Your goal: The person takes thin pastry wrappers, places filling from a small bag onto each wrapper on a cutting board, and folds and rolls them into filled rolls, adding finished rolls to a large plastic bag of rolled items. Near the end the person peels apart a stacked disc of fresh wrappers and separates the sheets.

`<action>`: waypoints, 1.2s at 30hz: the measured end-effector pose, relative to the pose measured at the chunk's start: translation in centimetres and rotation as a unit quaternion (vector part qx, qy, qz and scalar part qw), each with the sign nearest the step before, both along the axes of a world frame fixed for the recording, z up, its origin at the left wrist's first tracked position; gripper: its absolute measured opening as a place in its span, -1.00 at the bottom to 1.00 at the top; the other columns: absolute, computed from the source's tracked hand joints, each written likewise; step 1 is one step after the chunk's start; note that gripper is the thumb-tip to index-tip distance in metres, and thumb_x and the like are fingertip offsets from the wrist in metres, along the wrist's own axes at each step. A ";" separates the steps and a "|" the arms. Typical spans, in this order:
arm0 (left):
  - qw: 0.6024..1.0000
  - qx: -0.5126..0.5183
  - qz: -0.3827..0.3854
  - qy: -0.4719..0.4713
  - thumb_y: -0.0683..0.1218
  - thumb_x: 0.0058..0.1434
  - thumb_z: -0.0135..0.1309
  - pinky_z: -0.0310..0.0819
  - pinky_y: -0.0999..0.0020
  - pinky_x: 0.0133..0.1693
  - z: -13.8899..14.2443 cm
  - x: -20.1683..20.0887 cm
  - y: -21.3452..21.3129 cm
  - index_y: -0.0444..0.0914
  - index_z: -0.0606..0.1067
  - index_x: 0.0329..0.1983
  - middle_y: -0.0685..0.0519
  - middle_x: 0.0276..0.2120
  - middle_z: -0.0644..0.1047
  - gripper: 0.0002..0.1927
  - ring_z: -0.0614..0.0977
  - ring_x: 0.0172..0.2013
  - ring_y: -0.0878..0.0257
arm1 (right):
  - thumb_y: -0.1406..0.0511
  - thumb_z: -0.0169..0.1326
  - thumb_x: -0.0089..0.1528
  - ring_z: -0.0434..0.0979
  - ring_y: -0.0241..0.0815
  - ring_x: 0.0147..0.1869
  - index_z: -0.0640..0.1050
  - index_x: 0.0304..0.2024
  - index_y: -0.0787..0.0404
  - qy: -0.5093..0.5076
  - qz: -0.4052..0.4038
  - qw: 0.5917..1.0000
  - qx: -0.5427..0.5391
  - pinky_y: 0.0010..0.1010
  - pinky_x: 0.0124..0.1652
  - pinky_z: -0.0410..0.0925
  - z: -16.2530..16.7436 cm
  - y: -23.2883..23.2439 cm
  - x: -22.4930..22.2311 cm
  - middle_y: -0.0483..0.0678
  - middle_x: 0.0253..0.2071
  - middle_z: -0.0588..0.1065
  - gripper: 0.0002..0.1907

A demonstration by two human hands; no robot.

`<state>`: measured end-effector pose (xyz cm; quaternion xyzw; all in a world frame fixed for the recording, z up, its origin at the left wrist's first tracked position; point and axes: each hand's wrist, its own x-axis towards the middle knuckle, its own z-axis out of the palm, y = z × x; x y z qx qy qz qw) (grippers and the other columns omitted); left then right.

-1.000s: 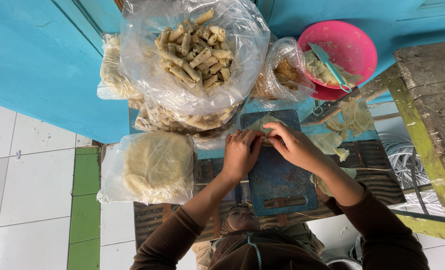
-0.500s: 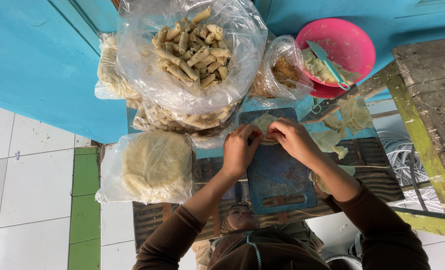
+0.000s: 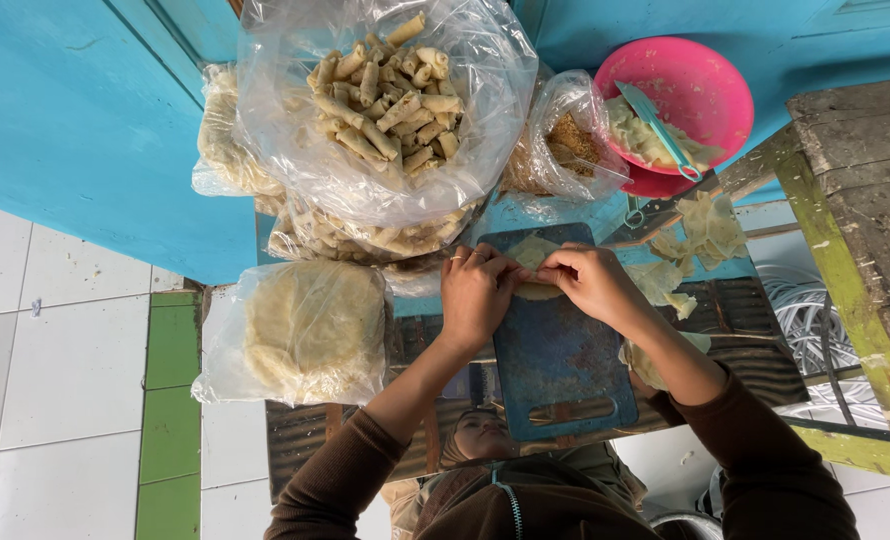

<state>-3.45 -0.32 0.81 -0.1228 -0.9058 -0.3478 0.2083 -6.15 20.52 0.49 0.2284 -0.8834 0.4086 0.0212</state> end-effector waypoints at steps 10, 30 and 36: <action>0.998 0.017 -0.019 -0.054 -0.01 0.16 0.28 0.28 0.16 -0.05 0.4 0.8 0.0 -0.04 0.64 -0.30 0.26 -0.31 0.64 -0.92 0.57 -0.17 0.19 | 0.41 0.24 0.17 0.62 -0.24 -0.26 0.60 -0.24 0.28 -0.024 0.010 1.000 -0.013 -0.39 -0.27 0.44 0.3 0.1 0.3 -0.07 -0.31 0.59 -0.88; 0.999 0.008 0.030 -0.041 0.09 0.14 0.28 0.21 0.09 -0.06 -0.1 0.6 0.2 -0.08 0.67 -0.39 0.19 -0.28 0.57 -0.82 0.50 -0.11 0.10 | 0.36 0.34 0.12 0.57 -0.16 -0.34 0.62 -0.32 0.27 -0.014 -0.017 1.000 -0.018 -0.36 -0.33 0.43 1.0 -0.4 0.8 -0.01 -0.31 0.49 -0.85; 0.999 0.029 0.014 -0.034 0.07 0.21 0.26 0.22 0.11 -0.03 0.0 0.8 0.2 -0.09 0.63 -0.27 0.19 -0.25 0.60 -0.83 0.52 -0.08 0.11 | 0.41 0.24 0.19 0.66 -0.20 -0.22 0.62 -0.20 0.25 -0.008 0.009 1.000 -0.014 -0.38 -0.26 0.47 1.4 -0.4 1.1 -0.05 -0.25 0.58 -0.88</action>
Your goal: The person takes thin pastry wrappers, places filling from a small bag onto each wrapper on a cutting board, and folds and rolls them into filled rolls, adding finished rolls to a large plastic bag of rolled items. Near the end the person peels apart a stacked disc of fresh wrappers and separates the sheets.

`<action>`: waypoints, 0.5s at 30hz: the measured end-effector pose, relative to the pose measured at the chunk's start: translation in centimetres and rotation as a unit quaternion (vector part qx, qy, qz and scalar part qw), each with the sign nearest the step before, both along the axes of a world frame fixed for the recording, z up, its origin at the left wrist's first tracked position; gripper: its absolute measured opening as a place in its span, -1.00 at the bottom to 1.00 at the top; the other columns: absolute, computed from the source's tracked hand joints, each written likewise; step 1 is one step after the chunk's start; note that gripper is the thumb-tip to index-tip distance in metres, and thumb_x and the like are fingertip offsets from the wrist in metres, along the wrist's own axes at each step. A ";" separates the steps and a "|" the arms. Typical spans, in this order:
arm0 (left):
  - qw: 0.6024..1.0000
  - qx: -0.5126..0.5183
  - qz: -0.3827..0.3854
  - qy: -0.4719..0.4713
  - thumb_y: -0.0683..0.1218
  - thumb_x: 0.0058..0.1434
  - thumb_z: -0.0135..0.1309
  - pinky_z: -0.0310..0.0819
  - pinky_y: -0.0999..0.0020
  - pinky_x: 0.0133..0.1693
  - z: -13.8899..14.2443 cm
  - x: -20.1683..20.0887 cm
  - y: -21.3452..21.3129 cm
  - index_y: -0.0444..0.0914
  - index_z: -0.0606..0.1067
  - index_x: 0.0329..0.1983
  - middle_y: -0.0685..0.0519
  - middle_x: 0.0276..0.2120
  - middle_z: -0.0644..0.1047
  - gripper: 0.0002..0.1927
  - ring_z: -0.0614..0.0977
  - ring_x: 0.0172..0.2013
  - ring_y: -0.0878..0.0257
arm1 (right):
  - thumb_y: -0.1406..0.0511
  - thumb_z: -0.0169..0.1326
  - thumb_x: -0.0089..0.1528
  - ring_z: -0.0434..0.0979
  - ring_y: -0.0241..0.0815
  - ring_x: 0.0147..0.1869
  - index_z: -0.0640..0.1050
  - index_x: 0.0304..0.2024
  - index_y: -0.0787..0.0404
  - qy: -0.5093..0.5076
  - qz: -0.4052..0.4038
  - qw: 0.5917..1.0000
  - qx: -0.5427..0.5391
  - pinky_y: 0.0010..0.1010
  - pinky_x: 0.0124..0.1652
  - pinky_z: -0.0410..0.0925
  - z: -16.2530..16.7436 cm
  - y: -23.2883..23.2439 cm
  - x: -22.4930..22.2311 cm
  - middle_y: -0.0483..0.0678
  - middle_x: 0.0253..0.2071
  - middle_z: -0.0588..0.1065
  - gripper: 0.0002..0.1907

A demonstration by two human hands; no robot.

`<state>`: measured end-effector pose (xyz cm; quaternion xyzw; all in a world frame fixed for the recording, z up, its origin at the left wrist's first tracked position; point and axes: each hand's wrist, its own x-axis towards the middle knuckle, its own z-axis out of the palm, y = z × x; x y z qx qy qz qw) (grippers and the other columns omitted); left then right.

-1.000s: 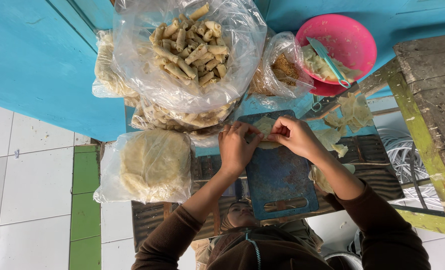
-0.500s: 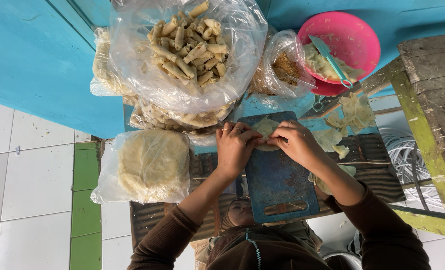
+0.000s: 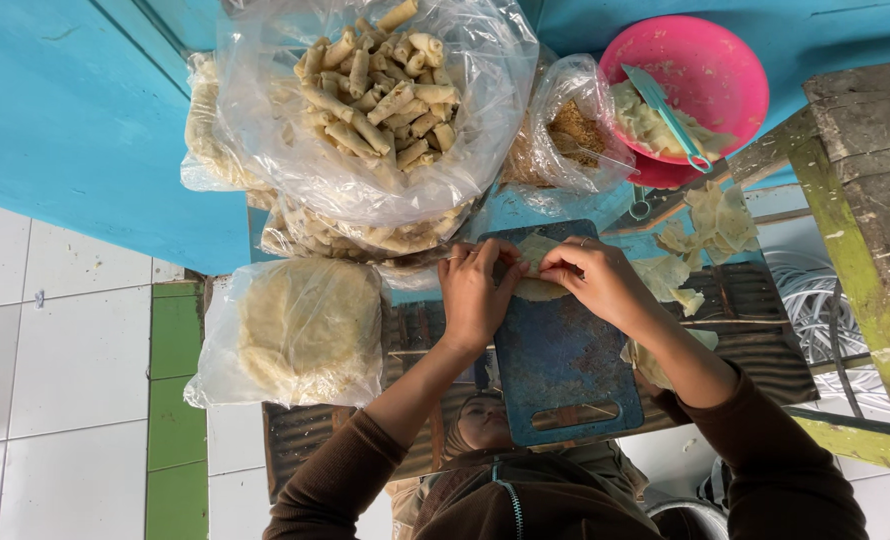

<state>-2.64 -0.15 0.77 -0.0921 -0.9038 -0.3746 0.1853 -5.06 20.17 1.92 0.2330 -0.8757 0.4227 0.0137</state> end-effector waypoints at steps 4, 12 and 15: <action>0.999 -0.009 -0.042 0.031 0.09 0.16 0.26 0.23 0.12 -0.03 -0.2 0.2 -0.8 -0.02 0.64 -0.29 0.28 -0.24 0.64 -0.86 0.54 -0.09 0.15 | 0.38 0.30 0.11 0.61 -0.03 -0.17 0.60 -0.24 0.29 0.083 0.015 0.995 0.052 -0.27 -0.21 0.43 0.3 0.1 0.1 0.02 -0.26 0.57 -0.81; 0.998 -0.049 -0.010 0.048 0.09 0.12 0.27 0.22 0.08 -0.06 -0.7 -0.2 -0.4 -0.07 0.64 -0.32 0.13 -0.24 0.56 -0.82 0.49 -0.08 0.08 | 0.39 0.23 0.21 0.59 0.00 -0.17 0.62 -0.20 0.29 0.075 0.000 0.996 0.052 -0.26 -0.20 0.41 -0.4 -0.1 -0.3 0.03 -0.24 0.57 -0.88; 0.998 -0.042 -0.044 -0.009 0.12 0.12 0.29 0.23 0.08 -0.02 -0.5 0.1 -0.8 -0.09 0.65 -0.35 0.14 -0.28 0.56 -0.78 0.50 -0.10 0.11 | 0.37 0.24 0.19 0.62 -0.10 -0.24 0.62 -0.22 0.26 -0.026 0.028 0.998 0.055 -0.31 -0.24 0.42 0.0 0.7 -0.1 -0.01 -0.28 0.60 -0.88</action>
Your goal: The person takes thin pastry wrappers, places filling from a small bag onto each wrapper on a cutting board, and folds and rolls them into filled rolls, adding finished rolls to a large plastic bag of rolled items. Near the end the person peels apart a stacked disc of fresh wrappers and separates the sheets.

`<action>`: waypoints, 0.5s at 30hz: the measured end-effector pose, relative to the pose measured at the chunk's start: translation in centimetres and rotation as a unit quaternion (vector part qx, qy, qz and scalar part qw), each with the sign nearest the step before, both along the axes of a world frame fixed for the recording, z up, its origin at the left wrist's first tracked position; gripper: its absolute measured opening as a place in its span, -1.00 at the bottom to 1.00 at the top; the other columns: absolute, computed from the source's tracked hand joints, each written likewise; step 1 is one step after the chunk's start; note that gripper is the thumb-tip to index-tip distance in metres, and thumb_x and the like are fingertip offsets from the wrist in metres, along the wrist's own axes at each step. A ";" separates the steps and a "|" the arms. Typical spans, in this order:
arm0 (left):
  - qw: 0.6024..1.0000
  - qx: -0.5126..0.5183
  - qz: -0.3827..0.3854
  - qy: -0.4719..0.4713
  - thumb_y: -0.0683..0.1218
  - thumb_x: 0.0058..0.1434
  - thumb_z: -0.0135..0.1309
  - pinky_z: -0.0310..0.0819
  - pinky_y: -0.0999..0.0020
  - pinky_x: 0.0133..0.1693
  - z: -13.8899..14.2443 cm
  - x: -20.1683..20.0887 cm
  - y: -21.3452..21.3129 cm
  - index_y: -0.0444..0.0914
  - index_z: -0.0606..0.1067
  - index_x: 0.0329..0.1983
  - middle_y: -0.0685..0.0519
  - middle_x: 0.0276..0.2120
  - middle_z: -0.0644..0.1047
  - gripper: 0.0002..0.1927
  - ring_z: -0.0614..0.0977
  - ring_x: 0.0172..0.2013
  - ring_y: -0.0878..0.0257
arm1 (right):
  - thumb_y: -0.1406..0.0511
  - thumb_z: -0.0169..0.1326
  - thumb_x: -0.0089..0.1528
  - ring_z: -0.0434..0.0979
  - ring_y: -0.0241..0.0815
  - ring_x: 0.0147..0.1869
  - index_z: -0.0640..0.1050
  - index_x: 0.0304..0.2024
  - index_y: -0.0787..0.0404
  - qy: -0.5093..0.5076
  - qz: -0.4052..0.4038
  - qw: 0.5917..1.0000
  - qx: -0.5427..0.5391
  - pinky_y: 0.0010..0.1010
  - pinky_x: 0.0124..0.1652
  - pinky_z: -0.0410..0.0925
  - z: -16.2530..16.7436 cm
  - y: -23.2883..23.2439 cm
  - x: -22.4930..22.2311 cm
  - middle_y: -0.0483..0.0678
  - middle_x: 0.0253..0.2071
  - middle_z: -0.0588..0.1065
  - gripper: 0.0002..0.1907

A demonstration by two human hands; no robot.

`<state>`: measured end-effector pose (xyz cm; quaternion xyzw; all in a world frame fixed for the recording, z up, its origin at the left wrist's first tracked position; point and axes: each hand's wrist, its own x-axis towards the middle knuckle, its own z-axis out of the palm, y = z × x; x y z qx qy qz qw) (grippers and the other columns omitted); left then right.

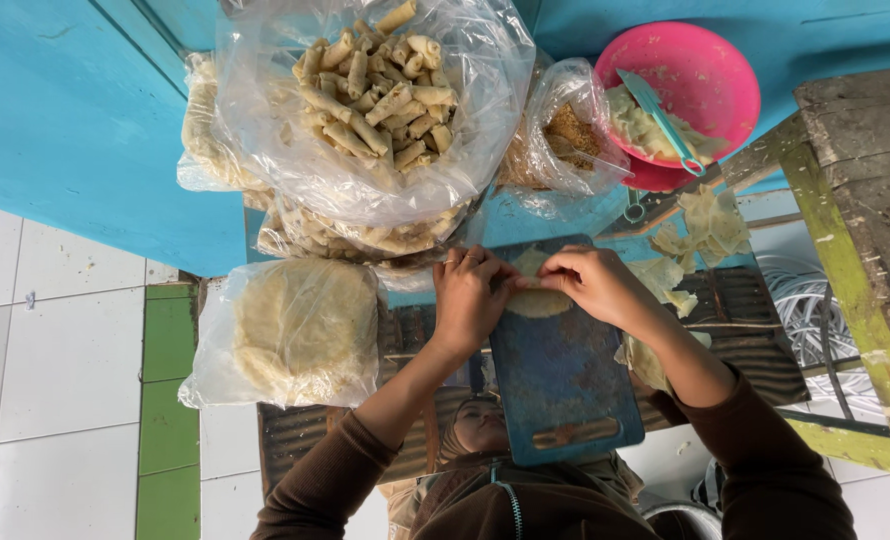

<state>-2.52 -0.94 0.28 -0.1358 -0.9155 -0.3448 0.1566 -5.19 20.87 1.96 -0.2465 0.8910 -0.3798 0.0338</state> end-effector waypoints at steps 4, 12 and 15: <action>1.000 0.013 0.004 -0.025 0.12 0.11 0.29 0.24 0.06 -0.02 0.3 0.4 0.1 -0.14 0.62 -0.43 0.10 -0.29 0.56 -0.74 0.50 -0.10 0.07 | 0.36 0.28 0.16 0.59 -0.07 -0.28 0.63 -0.24 0.26 -0.040 -0.015 0.999 -0.010 -0.30 -0.27 0.41 0.5 0.0 0.1 0.02 -0.30 0.54 -0.86; 0.998 0.053 -0.002 0.044 0.02 0.31 0.19 0.34 0.04 0.00 -0.3 0.8 -0.2 -0.23 0.47 -0.10 -0.02 -0.18 0.51 -0.74 0.50 -0.08 -0.05 | 0.63 -0.04 0.03 0.52 0.09 0.04 0.58 -0.03 0.31 0.165 0.047 0.984 0.052 -0.17 0.01 0.39 2.4 -0.9 3.3 0.06 -0.06 0.51 -0.52; 0.998 0.032 0.007 0.048 -0.02 0.26 0.20 0.36 0.03 -0.03 -0.5 1.5 -0.4 -0.27 0.41 -0.05 -0.11 -0.14 0.47 -0.67 0.49 -0.08 -0.12 | 0.60 -0.02 0.05 0.46 0.06 0.07 0.56 0.06 0.32 0.171 0.027 0.977 0.122 -0.17 0.05 0.36 2.8 -1.2 3.7 0.03 -0.04 0.47 -0.50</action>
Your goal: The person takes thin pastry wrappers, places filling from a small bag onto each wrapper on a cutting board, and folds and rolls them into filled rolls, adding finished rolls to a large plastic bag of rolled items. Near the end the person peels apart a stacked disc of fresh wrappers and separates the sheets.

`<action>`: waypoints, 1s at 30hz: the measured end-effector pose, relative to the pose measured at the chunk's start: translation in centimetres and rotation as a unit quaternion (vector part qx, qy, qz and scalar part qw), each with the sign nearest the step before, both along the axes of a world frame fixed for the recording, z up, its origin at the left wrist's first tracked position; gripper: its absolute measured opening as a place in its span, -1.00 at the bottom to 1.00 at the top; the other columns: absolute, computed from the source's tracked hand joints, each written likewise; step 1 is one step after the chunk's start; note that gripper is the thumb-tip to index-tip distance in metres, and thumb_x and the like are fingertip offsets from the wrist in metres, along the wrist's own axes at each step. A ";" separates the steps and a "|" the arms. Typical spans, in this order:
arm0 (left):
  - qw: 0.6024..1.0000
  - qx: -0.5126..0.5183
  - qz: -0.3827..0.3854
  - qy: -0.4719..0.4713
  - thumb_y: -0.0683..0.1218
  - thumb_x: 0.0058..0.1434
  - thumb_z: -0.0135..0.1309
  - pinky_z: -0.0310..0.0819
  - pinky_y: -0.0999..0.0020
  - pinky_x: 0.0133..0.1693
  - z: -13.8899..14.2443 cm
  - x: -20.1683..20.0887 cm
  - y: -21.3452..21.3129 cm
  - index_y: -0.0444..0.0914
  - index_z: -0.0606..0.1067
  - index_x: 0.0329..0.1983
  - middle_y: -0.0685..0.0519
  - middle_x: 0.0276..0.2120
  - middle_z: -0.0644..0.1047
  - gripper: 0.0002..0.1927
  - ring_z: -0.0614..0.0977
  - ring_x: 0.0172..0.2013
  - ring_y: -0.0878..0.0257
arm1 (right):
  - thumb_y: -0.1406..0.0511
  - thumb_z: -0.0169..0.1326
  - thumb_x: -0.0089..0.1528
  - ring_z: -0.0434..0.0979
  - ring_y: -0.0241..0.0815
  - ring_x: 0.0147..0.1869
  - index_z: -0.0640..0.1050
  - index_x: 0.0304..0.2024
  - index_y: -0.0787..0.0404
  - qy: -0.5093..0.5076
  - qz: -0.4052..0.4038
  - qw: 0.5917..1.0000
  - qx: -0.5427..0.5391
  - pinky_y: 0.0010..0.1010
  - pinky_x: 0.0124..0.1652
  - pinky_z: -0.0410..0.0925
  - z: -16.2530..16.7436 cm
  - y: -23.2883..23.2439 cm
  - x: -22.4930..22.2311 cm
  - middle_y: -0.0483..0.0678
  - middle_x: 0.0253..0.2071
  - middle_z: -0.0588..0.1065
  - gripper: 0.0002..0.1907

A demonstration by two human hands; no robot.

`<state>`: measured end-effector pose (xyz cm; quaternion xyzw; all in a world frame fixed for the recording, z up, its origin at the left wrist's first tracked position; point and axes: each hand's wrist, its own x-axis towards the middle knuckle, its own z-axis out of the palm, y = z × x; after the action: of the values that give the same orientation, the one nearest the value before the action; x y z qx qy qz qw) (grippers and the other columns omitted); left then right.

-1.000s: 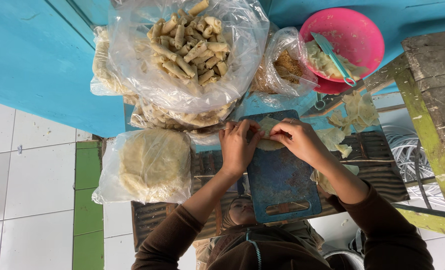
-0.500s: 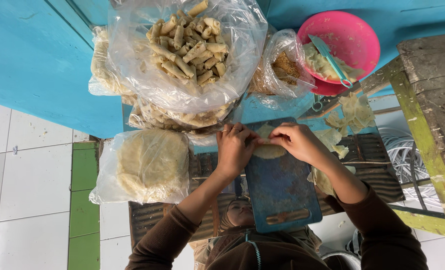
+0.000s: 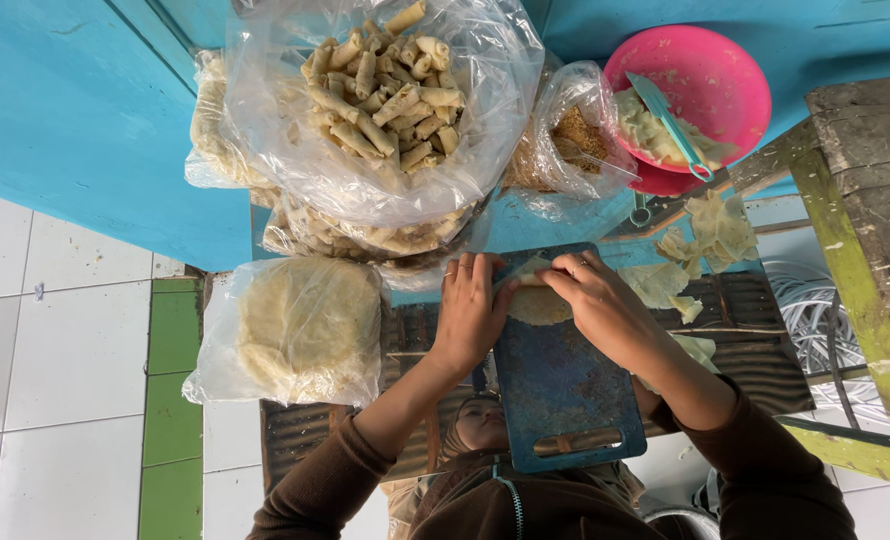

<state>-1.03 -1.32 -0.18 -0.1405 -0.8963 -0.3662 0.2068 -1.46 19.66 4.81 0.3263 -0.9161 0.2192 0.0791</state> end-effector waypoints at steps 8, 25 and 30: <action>0.995 -0.073 0.013 -0.065 0.02 0.20 0.22 0.37 0.01 -0.08 0.1 0.6 0.2 -0.28 0.39 -0.14 -0.13 -0.17 0.44 -0.65 0.50 -0.10 -0.10 | 0.55 0.01 0.08 0.39 0.07 0.07 0.51 0.22 0.34 0.078 -0.015 0.996 0.038 -0.16 0.07 0.33 -0.5 -0.1 -1.5 0.08 0.03 0.44 -0.39; 0.996 -0.023 -0.005 -0.090 -0.05 0.18 0.23 0.38 -0.02 -0.05 -0.5 -0.3 0.5 -0.26 0.35 -0.06 -0.10 -0.17 0.56 -0.62 0.57 -0.08 -0.10 | 0.40 0.14 0.37 0.51 -0.32 -0.10 0.51 0.17 0.22 -0.021 -0.080 0.961 -0.264 -0.48 -0.08 0.38 0.0 2.8 -5.4 -0.06 -0.09 0.57 -0.69; 0.996 -0.029 -0.017 -0.077 -0.06 0.19 0.22 0.37 -0.02 -0.04 -0.2 -0.4 0.6 -0.25 0.35 -0.03 -0.09 -0.14 0.56 -0.62 0.58 -0.08 -0.08 | 0.45 0.17 0.54 0.39 -0.38 -0.12 0.46 0.10 0.30 0.185 -0.060 0.845 -0.499 -0.60 -0.10 0.29 6.1 0.9 -7.2 -0.08 0.01 0.48 -0.85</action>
<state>-1.43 -0.72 -0.35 -0.1335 -0.9173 -0.3530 0.1269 -8.61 20.58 10.87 0.2220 -0.6691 0.5771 0.4123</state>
